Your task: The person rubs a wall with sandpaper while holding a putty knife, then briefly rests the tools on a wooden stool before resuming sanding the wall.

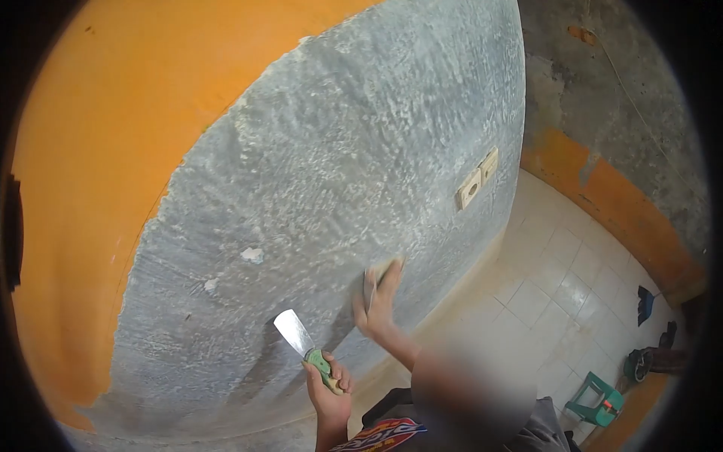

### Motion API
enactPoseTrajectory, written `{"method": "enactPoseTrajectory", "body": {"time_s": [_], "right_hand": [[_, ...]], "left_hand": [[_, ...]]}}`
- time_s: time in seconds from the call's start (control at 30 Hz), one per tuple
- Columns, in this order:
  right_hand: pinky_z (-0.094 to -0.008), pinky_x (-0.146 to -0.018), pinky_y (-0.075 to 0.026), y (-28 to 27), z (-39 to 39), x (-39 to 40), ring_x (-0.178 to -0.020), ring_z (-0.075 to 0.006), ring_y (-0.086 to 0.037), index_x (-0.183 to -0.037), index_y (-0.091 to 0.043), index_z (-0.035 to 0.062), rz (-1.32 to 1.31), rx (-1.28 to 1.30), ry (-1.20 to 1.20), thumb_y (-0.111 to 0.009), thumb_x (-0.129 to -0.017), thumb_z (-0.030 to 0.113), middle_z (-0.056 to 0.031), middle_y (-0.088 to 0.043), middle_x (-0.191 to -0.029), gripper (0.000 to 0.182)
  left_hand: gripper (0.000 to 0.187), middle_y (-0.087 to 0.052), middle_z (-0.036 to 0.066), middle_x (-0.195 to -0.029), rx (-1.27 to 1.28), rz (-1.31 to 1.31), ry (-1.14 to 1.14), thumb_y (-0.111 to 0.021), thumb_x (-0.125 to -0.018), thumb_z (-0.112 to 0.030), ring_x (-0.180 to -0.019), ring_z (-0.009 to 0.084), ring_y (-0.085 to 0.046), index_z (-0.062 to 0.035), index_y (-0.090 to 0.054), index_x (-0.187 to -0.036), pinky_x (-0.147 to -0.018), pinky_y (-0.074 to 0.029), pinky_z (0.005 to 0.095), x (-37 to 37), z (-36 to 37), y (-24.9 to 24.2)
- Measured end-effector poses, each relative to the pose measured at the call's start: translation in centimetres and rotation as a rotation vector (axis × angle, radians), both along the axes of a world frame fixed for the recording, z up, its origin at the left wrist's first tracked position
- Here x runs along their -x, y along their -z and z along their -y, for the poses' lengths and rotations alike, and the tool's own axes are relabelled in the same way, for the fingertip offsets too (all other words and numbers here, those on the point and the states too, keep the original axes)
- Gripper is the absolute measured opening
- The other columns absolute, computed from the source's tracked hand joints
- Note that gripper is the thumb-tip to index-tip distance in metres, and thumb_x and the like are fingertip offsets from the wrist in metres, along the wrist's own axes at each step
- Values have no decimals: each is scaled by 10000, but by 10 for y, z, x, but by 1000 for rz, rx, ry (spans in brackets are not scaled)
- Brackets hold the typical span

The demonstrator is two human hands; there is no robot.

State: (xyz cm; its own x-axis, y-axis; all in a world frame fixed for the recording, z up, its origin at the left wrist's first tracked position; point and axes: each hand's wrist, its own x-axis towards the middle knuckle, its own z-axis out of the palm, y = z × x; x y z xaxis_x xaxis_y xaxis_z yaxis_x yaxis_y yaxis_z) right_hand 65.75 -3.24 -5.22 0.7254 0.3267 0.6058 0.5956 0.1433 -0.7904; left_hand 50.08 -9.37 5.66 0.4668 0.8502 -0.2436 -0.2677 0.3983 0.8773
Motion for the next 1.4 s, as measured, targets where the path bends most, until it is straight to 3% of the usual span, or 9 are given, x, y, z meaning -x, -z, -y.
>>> {"method": "enactPoseTrajectory", "body": {"time_s": [0.13, 0.3, 0.4, 0.5, 0.57, 0.67, 0.97, 1.17, 1.4], "right_hand": [[-597, -1072, -9, 28, 6, -27, -1333, -564, 33, -1449, -45, -31, 2, 206, -59, -465, -870, 93, -386, 77, -1442, 726], [-474, -1114, 18, -2, 3, -74, -1390, -438, 48, -1402, 36, -131, -161, -13, 91, -439, -878, 37, -342, 91, -1468, 727], [-479, -1116, 4, 29, 10, -7, -1389, -441, 52, -1403, 52, -123, -205, -84, -149, -440, -881, 32, -314, 86, -1483, 734], [-479, -1116, -3, 30, 7, -25, -1391, -436, 41, -1406, 70, -116, -138, 155, -9, -433, -884, 19, -291, 88, -1493, 737], [-496, -1111, -13, -27, 7, -75, -1384, -460, 26, -1408, 44, -118, -190, -201, 15, -432, -879, 1, -313, 70, -1485, 722], [-507, -1108, -25, -47, -5, -120, -1379, -474, 27, -1410, 18, -119, -246, -160, 130, -411, -892, 18, -331, 53, -1477, 686], [-503, -1108, 30, -12, 10, -72, -1378, -467, 56, -1382, -55, -170, -80, -21, 65, -413, -904, 88, -351, 27, -1468, 651], [-522, -1101, -23, -118, 13, -151, -1375, -480, 14, -1426, -119, -72, 92, -140, 115, -458, -888, 48, -334, -19, -1474, 648], [-636, -1045, -94, -80, 24, -84, -1320, -585, -52, -1445, -258, 80, 208, 29, -42, -510, -849, 45, -425, -21, -1417, 648]], "left_hand": [[438, -396, -21, -667, 0, -30, 17, -364, -952, -531, -522, 89, -367, -109, -471, -994, -466, -303, 242, -12, 4, -4], [423, -391, -23, -668, 20, -49, 5, -368, -956, -517, -521, 87, -357, -108, -469, -996, -469, -301, 242, -14, 10, 1], [418, -393, -24, -667, 41, -42, -12, -375, -955, -513, -524, 87, -361, -108, -469, -1000, -471, -305, 243, -22, 14, 5], [423, -397, -24, -669, 32, -54, -12, -384, -950, -520, -530, 87, -366, -109, -472, -1004, -473, -307, 245, -26, 10, 1], [428, -400, -24, -671, 20, -59, -12, -387, -947, -525, -533, 87, -368, -110, -473, -1006, -474, -308, 246, -28, 10, 1], [469, -410, -3, -665, 30, -68, -37, -406, -929, -550, -534, 104, -381, -93, -490, -993, -482, -315, 258, -23, 9, 2], [471, -410, 0, -659, 9, -33, -16, -397, -937, -539, -540, 105, -385, -85, -502, -1001, -489, -318, 262, -41, 11, 1], [491, -396, -7, -639, 35, 7, -38, -389, -939, -544, -523, 92, -372, -74, -507, -1017, -475, -307, 247, -36, 7, 3], [505, -396, -8, -634, -22, 13, -69, -393, -935, -549, -518, 91, -368, -64, -506, -1022, -465, -302, 246, -46, 9, 0]]}}
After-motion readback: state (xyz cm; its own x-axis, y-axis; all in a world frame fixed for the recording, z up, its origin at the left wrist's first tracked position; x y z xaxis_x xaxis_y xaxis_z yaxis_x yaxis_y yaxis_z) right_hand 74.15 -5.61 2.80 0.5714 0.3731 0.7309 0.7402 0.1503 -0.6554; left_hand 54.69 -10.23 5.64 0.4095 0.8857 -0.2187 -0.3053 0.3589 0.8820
